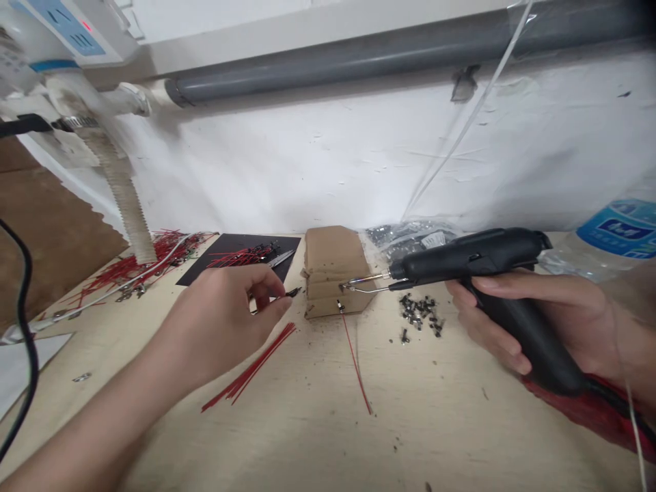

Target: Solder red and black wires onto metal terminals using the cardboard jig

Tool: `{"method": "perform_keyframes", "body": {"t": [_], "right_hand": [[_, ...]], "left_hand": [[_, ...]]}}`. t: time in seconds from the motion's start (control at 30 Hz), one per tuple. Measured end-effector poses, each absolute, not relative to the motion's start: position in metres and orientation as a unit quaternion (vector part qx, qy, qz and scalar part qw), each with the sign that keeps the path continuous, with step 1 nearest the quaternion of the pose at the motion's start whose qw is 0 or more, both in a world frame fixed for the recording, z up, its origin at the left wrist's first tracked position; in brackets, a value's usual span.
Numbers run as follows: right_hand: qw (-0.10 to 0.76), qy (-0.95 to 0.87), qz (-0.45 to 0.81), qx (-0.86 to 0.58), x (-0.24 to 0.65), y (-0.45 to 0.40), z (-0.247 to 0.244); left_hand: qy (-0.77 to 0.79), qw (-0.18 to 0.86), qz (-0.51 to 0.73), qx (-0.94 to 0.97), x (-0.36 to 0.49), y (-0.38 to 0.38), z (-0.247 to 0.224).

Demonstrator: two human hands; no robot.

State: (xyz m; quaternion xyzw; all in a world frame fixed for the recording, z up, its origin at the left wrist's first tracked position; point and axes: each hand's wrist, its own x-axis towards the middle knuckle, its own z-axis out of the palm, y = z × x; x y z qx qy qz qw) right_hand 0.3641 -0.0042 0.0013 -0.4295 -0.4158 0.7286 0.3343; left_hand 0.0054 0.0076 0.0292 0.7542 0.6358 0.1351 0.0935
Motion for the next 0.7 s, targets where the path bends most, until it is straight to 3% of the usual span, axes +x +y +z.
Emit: {"method": "perform_keyframes", "body": {"t": [0.17,0.43,0.7], "right_hand": [[0.333,-0.419,0.722,-0.439,0.363,-0.004,0.003],[0.328,-0.417,0.726,-0.438,0.364,-0.003,0.002],[0.334,-0.411,0.729,-0.433,0.365,-0.005,0.0]], "left_hand": [[0.624,0.193,-0.059,0.755,-0.009,0.015,0.03],[0.605,0.267,-0.12,0.74,-0.02,0.017,0.027],[0.658,0.168,0.078,0.73,-0.008,0.028,0.032]]}}
